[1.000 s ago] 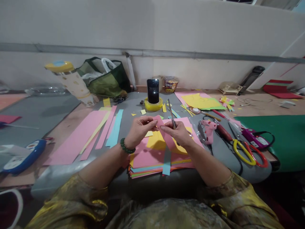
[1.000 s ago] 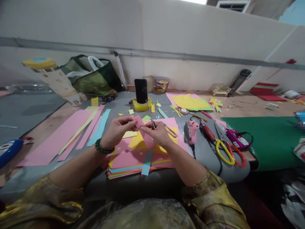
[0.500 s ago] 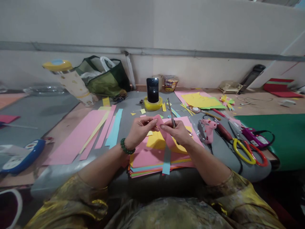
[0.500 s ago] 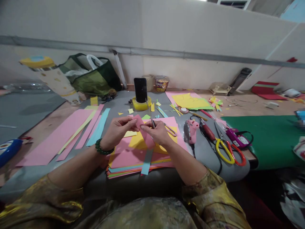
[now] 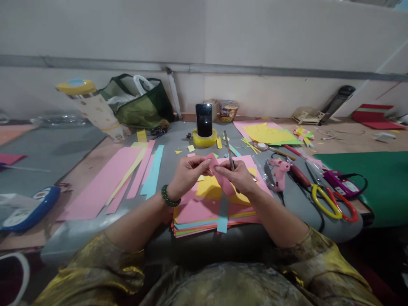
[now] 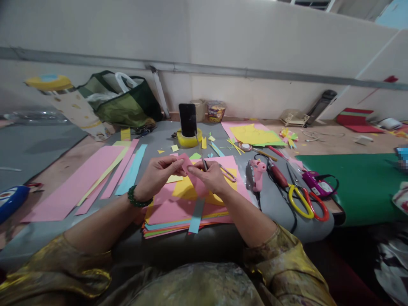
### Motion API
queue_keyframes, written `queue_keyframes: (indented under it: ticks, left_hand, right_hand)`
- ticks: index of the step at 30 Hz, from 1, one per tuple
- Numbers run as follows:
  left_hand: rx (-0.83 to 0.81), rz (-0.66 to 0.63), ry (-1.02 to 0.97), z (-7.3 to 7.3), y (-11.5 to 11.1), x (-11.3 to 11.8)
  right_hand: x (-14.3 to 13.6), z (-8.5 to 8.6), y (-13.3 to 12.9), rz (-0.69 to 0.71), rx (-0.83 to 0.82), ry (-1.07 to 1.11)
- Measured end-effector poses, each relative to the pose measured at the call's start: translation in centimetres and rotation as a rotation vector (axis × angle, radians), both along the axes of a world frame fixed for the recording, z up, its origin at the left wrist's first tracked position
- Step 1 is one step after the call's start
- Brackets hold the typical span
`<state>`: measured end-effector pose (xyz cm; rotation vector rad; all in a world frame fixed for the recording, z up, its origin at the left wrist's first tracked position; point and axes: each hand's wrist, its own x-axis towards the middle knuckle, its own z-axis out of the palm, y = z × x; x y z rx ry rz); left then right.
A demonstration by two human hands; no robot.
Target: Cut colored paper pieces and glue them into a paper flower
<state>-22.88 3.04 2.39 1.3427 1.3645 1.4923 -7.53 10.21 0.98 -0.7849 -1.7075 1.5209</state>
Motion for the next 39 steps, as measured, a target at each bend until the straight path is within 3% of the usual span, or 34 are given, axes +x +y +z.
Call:
queue_keyframes:
  ticks: [22, 31, 35, 39]
  left_hand:
    - [0.005, -0.01, -0.04, 0.0, 0.0, 0.1]
    - [0.027, 0.131, -0.23, 0.4, 0.5, -1.0]
    - [0.053, 0.203, -0.331, 0.7, 1.0, -2.0]
    - [0.075, 0.232, -0.506, 1.1, 1.3, -2.3]
  right_hand:
    - [0.0, 0.1, 0.0, 0.017, 0.015, 0.001]
    - [0.4, 0.8, -0.1, 0.021, -0.025, -0.093]
    - [1.0, 1.8, 0.1, 0.021, -0.007, -0.137]
    - [1.8, 3.1, 0.0, -0.071, -0.019, -0.177]
